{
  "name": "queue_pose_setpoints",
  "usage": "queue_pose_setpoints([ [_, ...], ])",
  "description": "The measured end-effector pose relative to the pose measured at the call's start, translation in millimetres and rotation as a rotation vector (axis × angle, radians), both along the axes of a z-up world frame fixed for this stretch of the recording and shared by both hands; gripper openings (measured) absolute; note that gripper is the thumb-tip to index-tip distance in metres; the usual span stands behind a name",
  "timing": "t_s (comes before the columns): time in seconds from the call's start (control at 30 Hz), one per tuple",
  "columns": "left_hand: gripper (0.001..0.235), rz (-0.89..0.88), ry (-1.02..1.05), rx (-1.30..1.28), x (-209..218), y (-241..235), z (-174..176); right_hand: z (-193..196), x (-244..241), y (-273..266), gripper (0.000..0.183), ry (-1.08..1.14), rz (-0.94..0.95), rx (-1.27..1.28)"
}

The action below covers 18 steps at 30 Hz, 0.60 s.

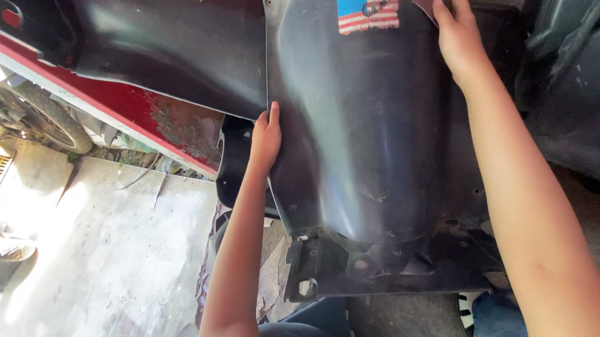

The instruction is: The person sands a black motorcycle fairing with a sanding block, moving the block in circular and back-and-forth motions across the surface. The person holds the fairing steady with the left hand while sanding with the right hand, working around a small flag sticker.

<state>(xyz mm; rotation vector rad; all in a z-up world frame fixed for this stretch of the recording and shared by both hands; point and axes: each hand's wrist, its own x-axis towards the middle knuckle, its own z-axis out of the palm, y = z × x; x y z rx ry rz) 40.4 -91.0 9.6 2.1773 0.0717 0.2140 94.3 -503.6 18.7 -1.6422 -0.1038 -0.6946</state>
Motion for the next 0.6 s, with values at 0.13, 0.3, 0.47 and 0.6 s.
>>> queue_pose_setpoints([
  [0.13, 0.071, 0.021, 0.017, -0.002, 6, 2, -7, 35, -17, 23, 0.043, -0.263, 0.107, -0.205],
  [0.3, 0.072, 0.026, 0.008, -0.027, -1, 2, -4, 47, -44, 33, 0.043, -0.093, -0.028, -0.276],
  [0.47, 0.069, 0.001, -0.004, -0.034, -2, -5, 8, 9, -18, 7, 0.043, -0.066, 0.045, -0.067],
  [0.6, 0.068, 0.012, 0.065, -0.04, -1, -7, 6, 65, -78, 60, 0.046, -0.203, 0.021, -0.503],
])
